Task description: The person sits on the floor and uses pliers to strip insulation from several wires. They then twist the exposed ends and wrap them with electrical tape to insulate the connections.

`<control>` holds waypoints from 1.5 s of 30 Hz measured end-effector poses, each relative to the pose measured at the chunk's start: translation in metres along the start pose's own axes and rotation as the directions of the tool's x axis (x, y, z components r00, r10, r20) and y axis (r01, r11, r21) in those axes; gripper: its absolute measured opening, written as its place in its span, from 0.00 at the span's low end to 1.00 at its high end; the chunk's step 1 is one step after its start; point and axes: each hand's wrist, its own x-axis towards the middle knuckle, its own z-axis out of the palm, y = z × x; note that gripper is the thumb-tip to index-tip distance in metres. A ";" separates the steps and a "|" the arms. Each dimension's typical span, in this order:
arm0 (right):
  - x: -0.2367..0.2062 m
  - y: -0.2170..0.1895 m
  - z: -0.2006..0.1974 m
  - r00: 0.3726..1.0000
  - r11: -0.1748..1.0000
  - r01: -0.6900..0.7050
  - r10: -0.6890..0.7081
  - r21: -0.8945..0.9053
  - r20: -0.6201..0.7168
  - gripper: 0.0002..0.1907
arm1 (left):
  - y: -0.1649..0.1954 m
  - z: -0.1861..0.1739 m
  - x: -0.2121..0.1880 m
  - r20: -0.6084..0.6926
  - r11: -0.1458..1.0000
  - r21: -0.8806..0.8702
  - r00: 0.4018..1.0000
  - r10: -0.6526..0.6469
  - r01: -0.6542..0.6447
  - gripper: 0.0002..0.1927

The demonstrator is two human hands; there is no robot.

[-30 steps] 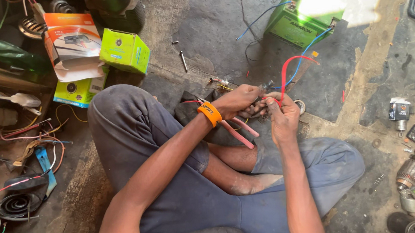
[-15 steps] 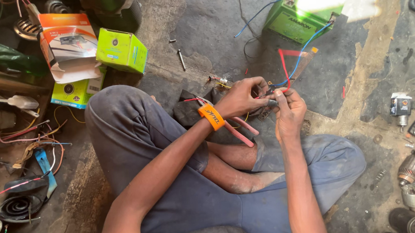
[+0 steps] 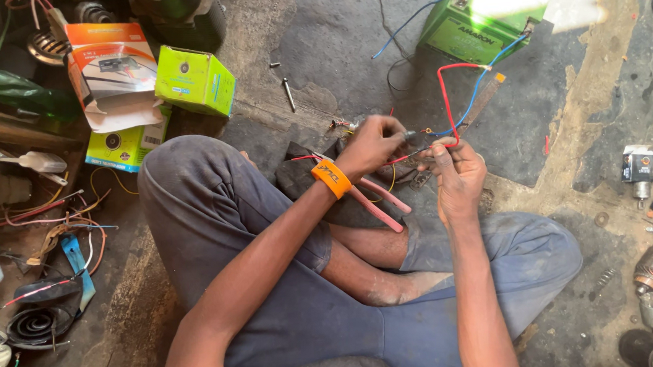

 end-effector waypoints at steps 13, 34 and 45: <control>0.000 0.008 -0.002 0.998 0.994 0.059 -0.058 -0.088 0.015 0.04 | 0.056 0.016 -0.047 0.213 0.399 0.698 0.705 0.676 -0.594 0.11; -0.002 -0.001 -0.011 0.980 0.990 -0.006 -0.023 0.142 0.197 0.09 | 0.014 -0.005 -0.014 0.588 0.797 -0.425 0.800 -0.117 0.429 0.17; -0.003 -0.005 -0.015 0.969 0.986 -0.098 0.063 0.137 0.241 0.05 | 0.031 -0.003 -0.022 0.575 0.809 -0.387 0.802 -0.162 0.442 0.17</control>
